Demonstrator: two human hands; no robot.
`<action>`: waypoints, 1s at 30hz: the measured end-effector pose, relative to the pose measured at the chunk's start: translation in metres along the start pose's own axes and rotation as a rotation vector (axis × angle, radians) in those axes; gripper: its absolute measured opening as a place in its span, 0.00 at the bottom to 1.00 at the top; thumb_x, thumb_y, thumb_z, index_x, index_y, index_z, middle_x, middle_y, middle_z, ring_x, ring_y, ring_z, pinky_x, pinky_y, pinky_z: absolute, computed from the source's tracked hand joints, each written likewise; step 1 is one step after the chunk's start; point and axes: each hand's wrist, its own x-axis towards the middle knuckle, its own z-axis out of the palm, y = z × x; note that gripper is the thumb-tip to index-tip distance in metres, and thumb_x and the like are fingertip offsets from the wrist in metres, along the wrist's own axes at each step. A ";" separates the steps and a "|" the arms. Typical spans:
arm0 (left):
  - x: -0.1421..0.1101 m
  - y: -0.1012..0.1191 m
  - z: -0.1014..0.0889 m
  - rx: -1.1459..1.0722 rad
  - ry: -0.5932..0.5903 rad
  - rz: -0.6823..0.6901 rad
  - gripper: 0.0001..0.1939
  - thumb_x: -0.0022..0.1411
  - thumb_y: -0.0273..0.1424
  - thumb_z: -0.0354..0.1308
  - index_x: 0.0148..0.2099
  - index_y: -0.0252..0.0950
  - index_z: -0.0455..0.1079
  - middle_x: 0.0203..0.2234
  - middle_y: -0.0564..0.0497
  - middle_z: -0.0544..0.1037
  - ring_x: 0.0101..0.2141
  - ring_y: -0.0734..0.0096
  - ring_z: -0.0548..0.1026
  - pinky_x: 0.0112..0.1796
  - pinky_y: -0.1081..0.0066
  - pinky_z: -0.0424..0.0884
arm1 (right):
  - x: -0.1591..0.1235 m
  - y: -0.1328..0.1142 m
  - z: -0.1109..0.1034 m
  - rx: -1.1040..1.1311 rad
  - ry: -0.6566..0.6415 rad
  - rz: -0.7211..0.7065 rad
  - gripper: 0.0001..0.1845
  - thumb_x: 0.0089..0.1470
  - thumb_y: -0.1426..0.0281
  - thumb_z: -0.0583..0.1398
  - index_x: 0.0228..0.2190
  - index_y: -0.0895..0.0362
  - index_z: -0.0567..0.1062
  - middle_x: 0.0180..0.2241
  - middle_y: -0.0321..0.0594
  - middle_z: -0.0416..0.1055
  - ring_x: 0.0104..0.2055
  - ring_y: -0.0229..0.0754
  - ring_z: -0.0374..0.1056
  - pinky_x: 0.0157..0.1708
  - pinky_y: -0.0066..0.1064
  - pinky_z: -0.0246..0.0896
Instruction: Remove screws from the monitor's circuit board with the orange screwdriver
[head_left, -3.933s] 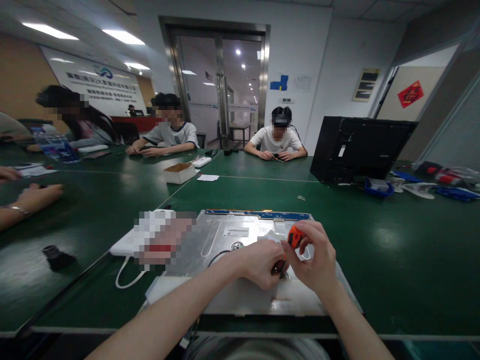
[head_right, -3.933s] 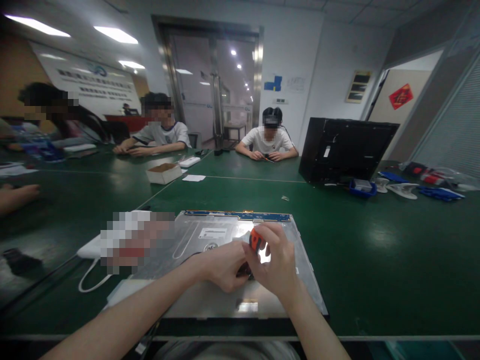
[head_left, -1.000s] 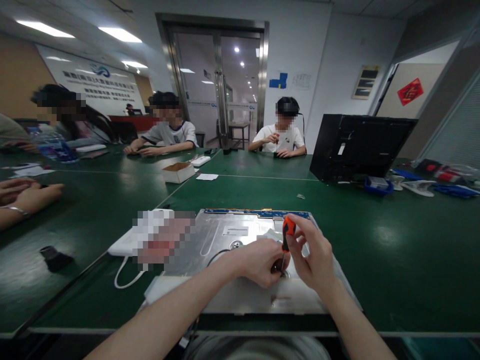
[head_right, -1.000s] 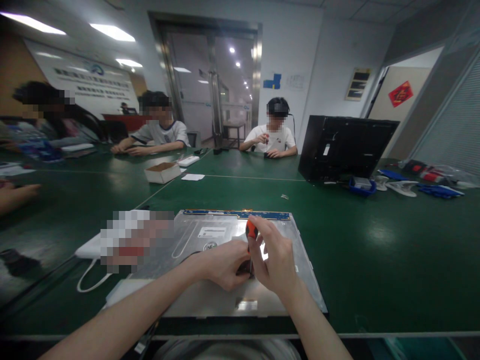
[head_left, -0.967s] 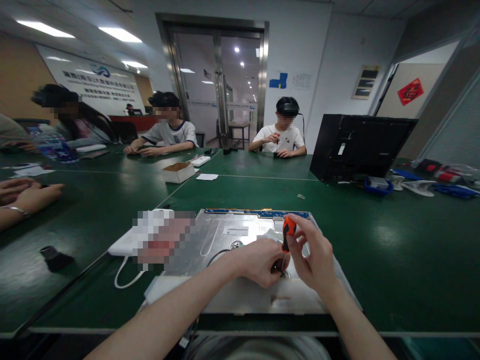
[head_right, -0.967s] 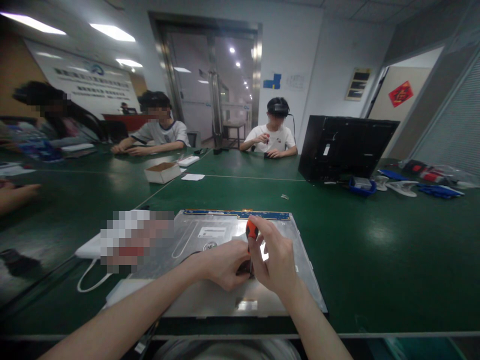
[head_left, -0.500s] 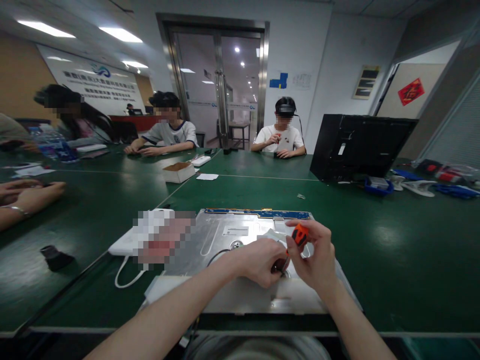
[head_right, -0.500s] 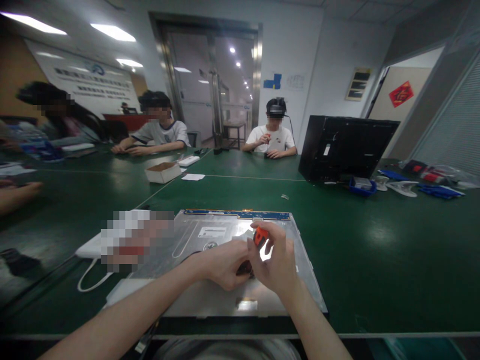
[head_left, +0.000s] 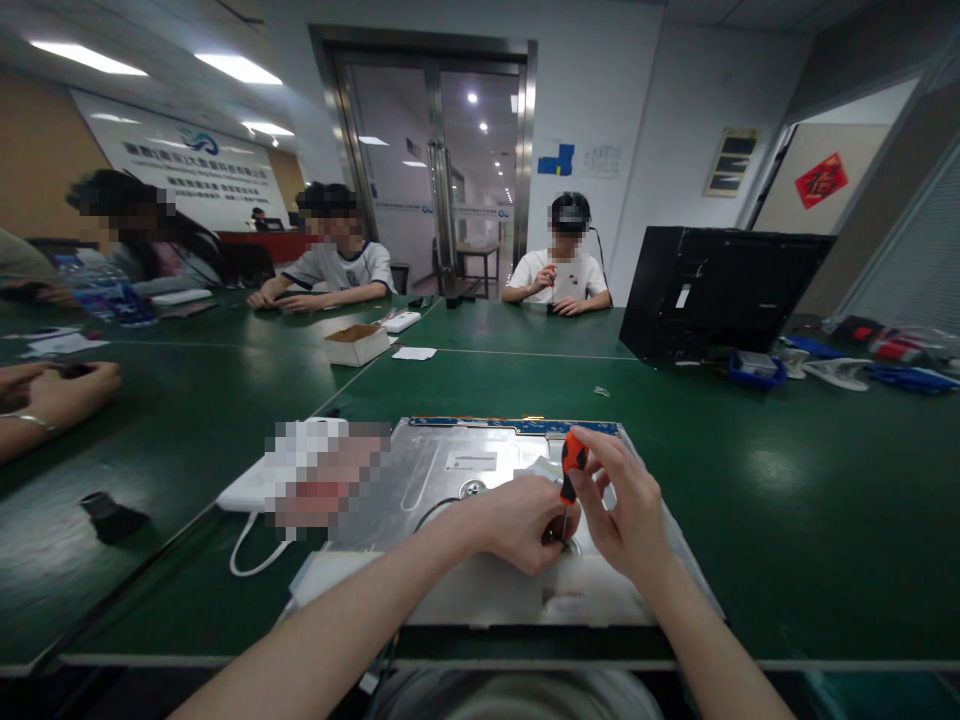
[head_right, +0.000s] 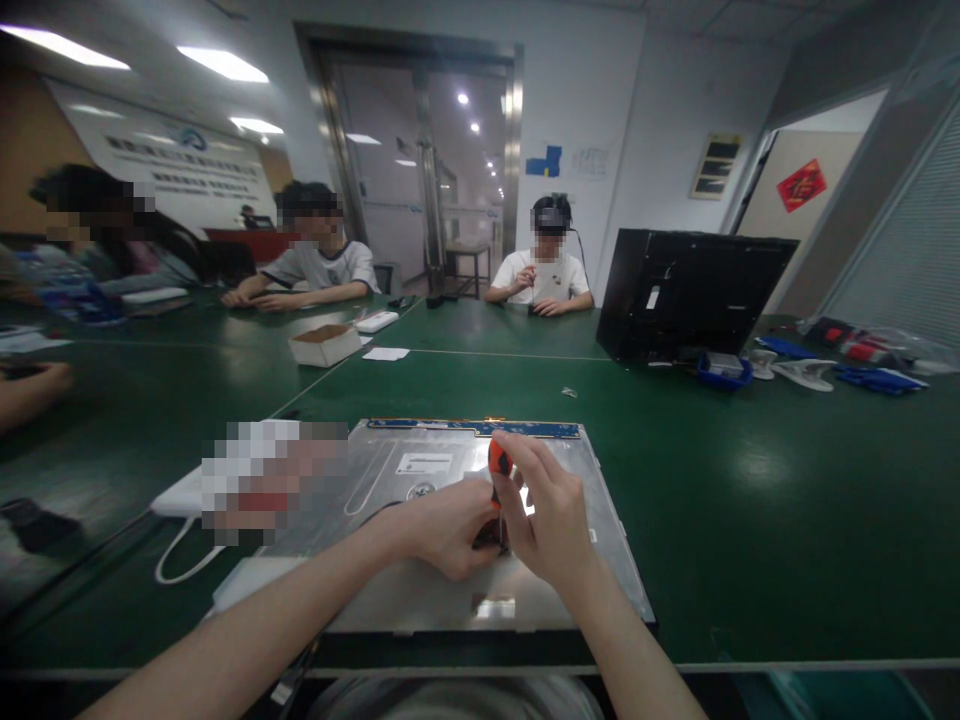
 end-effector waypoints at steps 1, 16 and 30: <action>0.000 0.000 0.000 -0.002 0.002 0.001 0.03 0.49 0.23 0.57 0.29 0.36 0.67 0.22 0.54 0.74 0.22 0.71 0.68 0.24 0.73 0.63 | 0.000 0.000 0.000 -0.001 -0.003 0.001 0.20 0.64 0.74 0.53 0.57 0.52 0.64 0.42 0.44 0.73 0.28 0.35 0.69 0.21 0.26 0.66; 0.001 0.004 -0.004 0.013 -0.015 -0.035 0.05 0.49 0.23 0.57 0.30 0.36 0.66 0.25 0.52 0.76 0.25 0.68 0.70 0.27 0.71 0.65 | -0.002 0.000 0.006 0.009 0.172 0.052 0.16 0.61 0.70 0.59 0.48 0.52 0.61 0.37 0.40 0.72 0.26 0.34 0.67 0.20 0.24 0.64; 0.001 0.004 -0.005 -0.009 -0.027 -0.037 0.07 0.49 0.23 0.57 0.33 0.35 0.69 0.26 0.51 0.77 0.26 0.67 0.72 0.28 0.71 0.67 | 0.000 0.000 -0.001 -0.037 0.073 0.006 0.19 0.62 0.75 0.56 0.54 0.53 0.65 0.42 0.44 0.72 0.27 0.34 0.68 0.19 0.23 0.65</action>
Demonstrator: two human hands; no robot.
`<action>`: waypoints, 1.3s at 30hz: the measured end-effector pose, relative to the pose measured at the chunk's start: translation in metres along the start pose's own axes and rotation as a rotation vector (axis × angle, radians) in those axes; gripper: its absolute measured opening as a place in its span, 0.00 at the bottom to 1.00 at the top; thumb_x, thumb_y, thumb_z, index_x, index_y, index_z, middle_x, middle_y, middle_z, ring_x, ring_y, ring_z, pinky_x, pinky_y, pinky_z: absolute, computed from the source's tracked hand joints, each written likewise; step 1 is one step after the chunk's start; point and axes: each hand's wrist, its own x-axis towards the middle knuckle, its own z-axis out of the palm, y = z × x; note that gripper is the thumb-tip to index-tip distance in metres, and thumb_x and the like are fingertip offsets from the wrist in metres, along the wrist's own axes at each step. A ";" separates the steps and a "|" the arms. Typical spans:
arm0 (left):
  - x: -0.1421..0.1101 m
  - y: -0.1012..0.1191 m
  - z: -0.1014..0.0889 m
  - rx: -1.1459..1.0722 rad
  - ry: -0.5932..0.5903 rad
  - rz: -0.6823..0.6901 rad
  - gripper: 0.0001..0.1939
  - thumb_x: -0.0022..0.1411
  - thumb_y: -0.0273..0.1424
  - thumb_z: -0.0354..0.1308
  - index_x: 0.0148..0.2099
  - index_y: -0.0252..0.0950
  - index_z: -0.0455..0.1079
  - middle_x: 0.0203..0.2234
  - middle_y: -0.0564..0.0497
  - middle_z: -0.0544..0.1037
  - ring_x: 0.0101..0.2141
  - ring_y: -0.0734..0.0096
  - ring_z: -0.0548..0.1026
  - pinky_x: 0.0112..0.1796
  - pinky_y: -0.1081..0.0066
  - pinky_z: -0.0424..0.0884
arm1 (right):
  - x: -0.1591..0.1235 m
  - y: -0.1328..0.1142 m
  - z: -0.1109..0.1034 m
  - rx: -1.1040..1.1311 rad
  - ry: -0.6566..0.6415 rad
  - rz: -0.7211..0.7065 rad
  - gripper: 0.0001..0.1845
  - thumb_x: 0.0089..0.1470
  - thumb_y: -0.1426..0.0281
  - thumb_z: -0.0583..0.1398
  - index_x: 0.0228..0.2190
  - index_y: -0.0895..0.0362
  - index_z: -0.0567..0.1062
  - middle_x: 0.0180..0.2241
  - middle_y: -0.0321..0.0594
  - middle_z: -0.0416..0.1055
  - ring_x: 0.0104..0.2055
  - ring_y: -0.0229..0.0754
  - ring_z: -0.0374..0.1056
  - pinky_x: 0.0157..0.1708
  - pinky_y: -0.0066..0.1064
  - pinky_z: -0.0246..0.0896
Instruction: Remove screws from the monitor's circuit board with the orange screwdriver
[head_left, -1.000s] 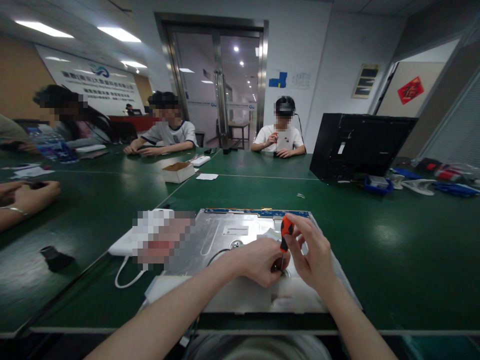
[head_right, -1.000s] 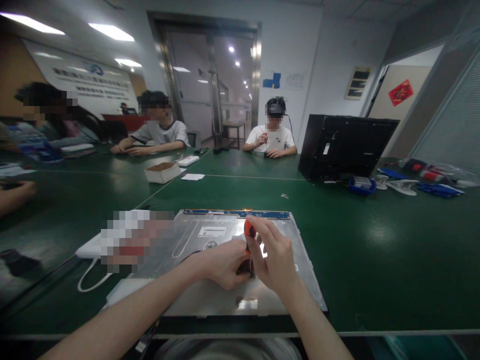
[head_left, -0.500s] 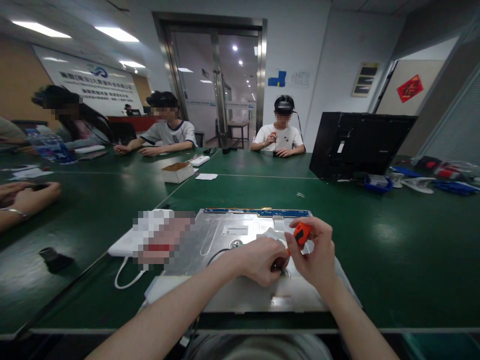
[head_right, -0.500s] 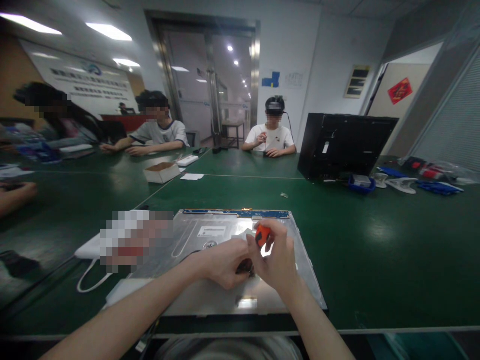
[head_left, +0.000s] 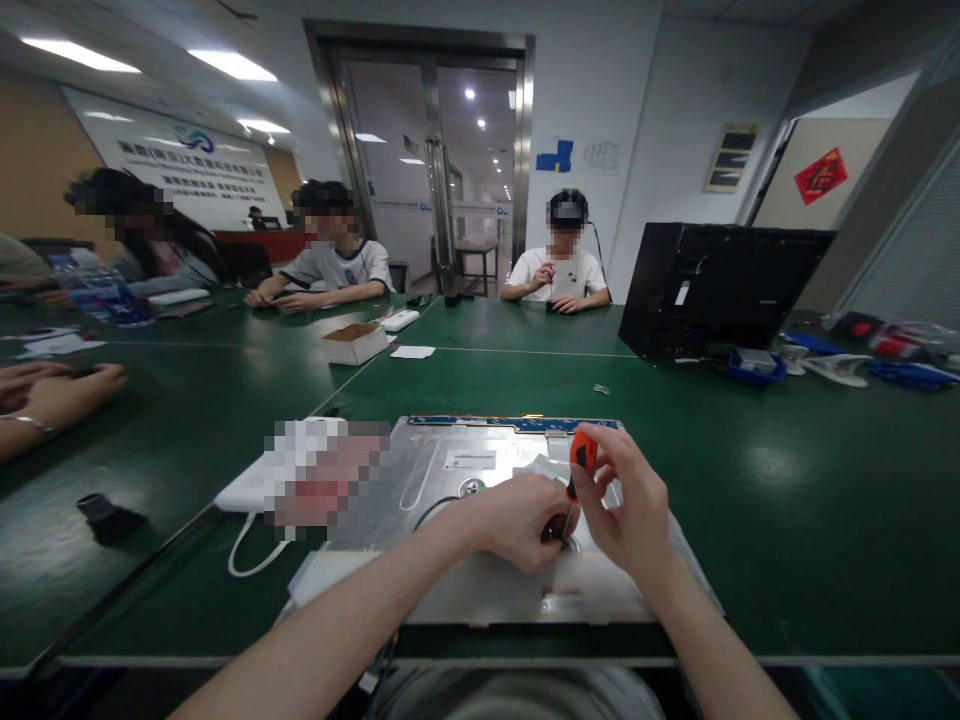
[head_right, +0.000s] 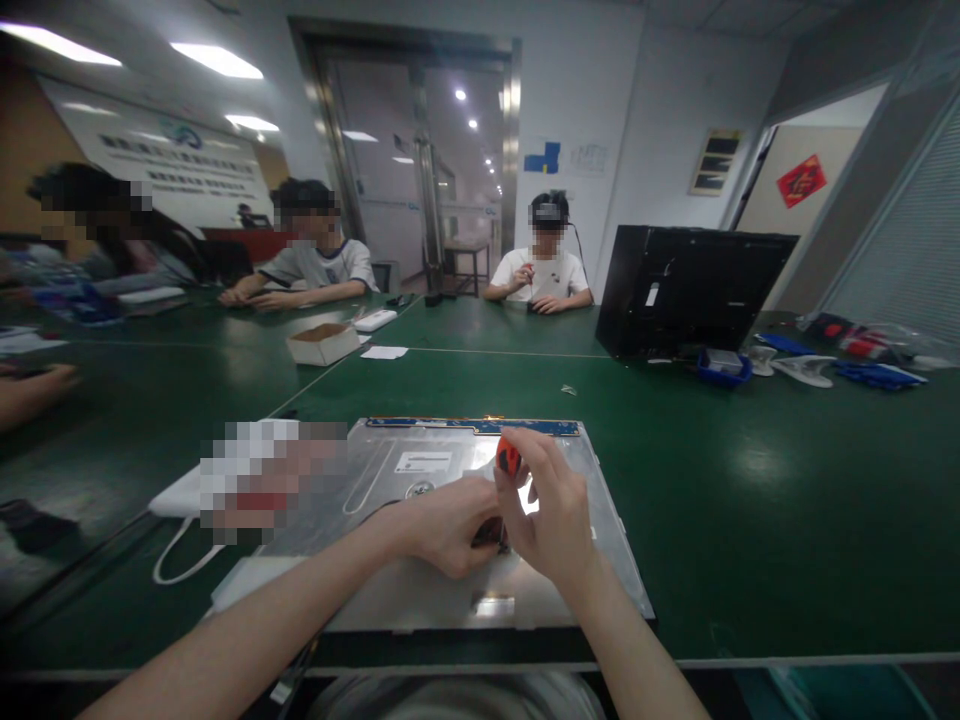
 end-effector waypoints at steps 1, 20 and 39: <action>0.000 0.000 0.000 0.000 0.004 0.001 0.07 0.49 0.23 0.57 0.33 0.36 0.69 0.26 0.51 0.77 0.27 0.67 0.72 0.28 0.71 0.66 | 0.000 0.000 0.000 0.003 -0.005 0.003 0.19 0.62 0.75 0.56 0.54 0.54 0.65 0.42 0.44 0.72 0.27 0.34 0.68 0.19 0.23 0.66; 0.000 -0.001 0.002 0.026 0.026 0.007 0.05 0.49 0.23 0.57 0.31 0.36 0.68 0.25 0.52 0.76 0.26 0.67 0.71 0.27 0.71 0.66 | -0.003 0.002 0.003 0.056 0.033 -0.032 0.17 0.62 0.74 0.58 0.52 0.54 0.64 0.40 0.42 0.71 0.28 0.34 0.66 0.20 0.22 0.62; 0.000 0.003 -0.002 0.020 -0.007 -0.005 0.05 0.48 0.22 0.58 0.29 0.35 0.66 0.23 0.54 0.74 0.22 0.72 0.67 0.24 0.73 0.63 | -0.008 0.002 0.008 0.131 0.092 0.047 0.18 0.59 0.71 0.61 0.48 0.52 0.61 0.37 0.40 0.73 0.25 0.33 0.67 0.21 0.24 0.64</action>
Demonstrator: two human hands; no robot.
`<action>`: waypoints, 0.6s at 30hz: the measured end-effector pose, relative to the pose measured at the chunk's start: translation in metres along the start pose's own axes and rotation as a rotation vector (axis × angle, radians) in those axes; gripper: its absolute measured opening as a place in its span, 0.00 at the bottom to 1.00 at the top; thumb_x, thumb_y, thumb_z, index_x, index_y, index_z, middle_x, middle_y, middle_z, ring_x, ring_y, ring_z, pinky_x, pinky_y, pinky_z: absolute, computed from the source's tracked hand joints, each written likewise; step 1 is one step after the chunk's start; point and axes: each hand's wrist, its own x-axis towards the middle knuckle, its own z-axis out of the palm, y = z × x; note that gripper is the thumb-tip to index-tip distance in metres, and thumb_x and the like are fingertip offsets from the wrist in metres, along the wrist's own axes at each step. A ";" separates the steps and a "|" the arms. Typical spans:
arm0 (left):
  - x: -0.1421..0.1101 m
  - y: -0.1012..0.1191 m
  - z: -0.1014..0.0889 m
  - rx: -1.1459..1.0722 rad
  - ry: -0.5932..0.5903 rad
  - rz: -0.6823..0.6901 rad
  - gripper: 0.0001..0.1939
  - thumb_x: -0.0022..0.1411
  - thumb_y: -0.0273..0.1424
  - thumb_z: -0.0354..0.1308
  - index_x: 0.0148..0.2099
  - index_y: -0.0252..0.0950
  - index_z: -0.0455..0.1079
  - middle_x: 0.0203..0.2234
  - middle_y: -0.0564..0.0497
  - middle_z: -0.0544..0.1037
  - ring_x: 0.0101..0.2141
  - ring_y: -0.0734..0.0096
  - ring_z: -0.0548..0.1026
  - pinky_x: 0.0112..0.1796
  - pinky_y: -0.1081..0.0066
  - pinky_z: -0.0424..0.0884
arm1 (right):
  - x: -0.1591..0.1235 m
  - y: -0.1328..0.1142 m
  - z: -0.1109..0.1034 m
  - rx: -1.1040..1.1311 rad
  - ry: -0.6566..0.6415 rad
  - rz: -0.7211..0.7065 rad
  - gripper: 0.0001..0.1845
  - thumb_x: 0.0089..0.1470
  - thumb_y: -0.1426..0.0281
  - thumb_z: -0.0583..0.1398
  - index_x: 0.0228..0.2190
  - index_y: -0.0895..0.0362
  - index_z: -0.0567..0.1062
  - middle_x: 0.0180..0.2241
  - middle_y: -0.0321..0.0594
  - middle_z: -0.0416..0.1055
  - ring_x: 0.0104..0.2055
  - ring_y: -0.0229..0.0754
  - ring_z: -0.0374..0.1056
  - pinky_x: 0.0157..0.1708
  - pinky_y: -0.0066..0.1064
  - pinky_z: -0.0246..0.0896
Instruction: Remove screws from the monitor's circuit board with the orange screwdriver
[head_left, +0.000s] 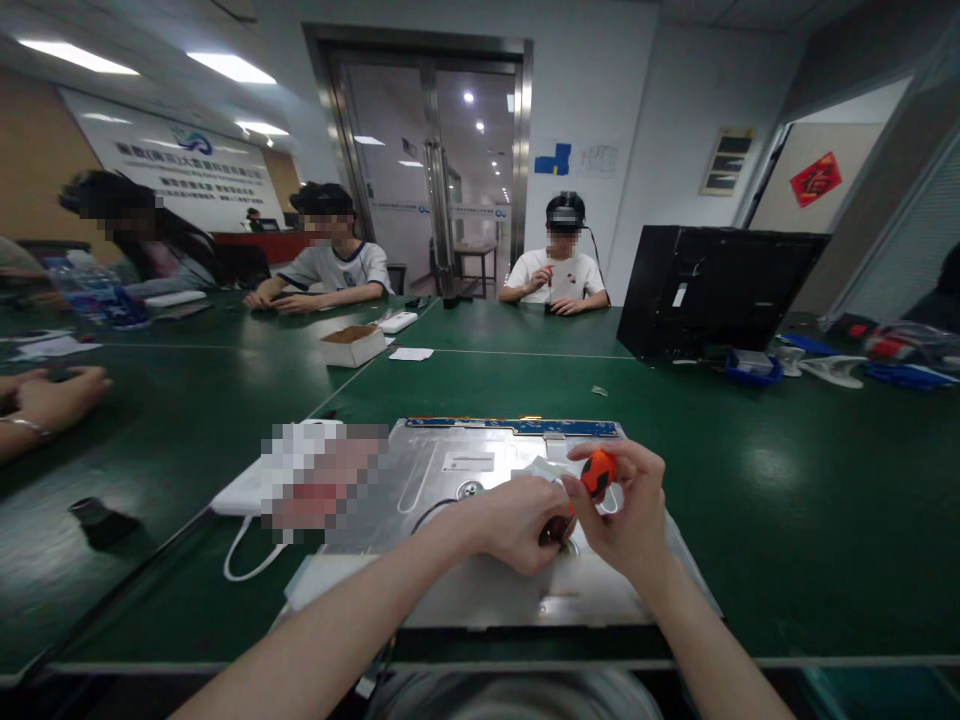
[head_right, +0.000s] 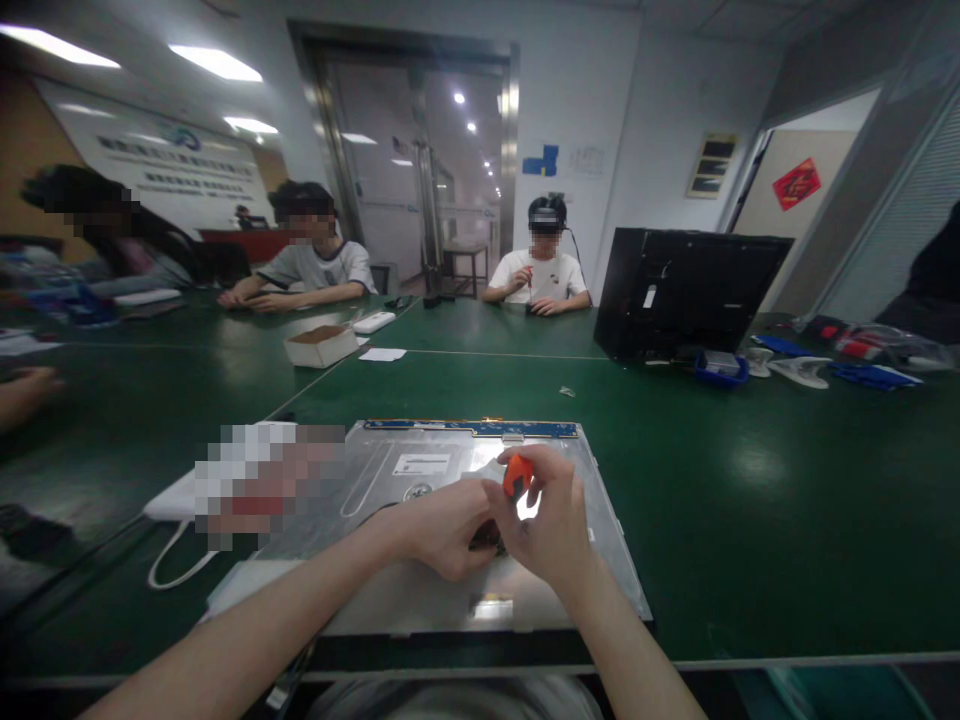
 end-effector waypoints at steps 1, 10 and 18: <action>0.000 -0.001 0.000 0.001 0.003 0.004 0.05 0.48 0.22 0.58 0.29 0.35 0.66 0.23 0.54 0.74 0.23 0.72 0.67 0.24 0.73 0.63 | 0.000 0.000 0.000 -0.004 -0.001 0.002 0.18 0.59 0.71 0.61 0.48 0.52 0.61 0.37 0.40 0.73 0.24 0.33 0.66 0.21 0.24 0.64; 0.000 -0.004 0.003 -0.018 0.002 0.011 0.06 0.49 0.23 0.57 0.33 0.35 0.69 0.25 0.52 0.76 0.26 0.68 0.71 0.28 0.72 0.66 | 0.006 -0.001 -0.007 -0.092 -0.122 -0.057 0.19 0.63 0.73 0.54 0.55 0.54 0.64 0.41 0.44 0.70 0.29 0.36 0.66 0.22 0.25 0.64; -0.001 -0.002 0.000 -0.018 -0.001 0.009 0.05 0.49 0.23 0.57 0.31 0.36 0.68 0.24 0.53 0.75 0.24 0.70 0.69 0.26 0.73 0.64 | 0.005 -0.003 -0.007 -0.133 -0.131 -0.028 0.19 0.65 0.70 0.52 0.57 0.54 0.63 0.36 0.41 0.73 0.25 0.36 0.67 0.22 0.27 0.66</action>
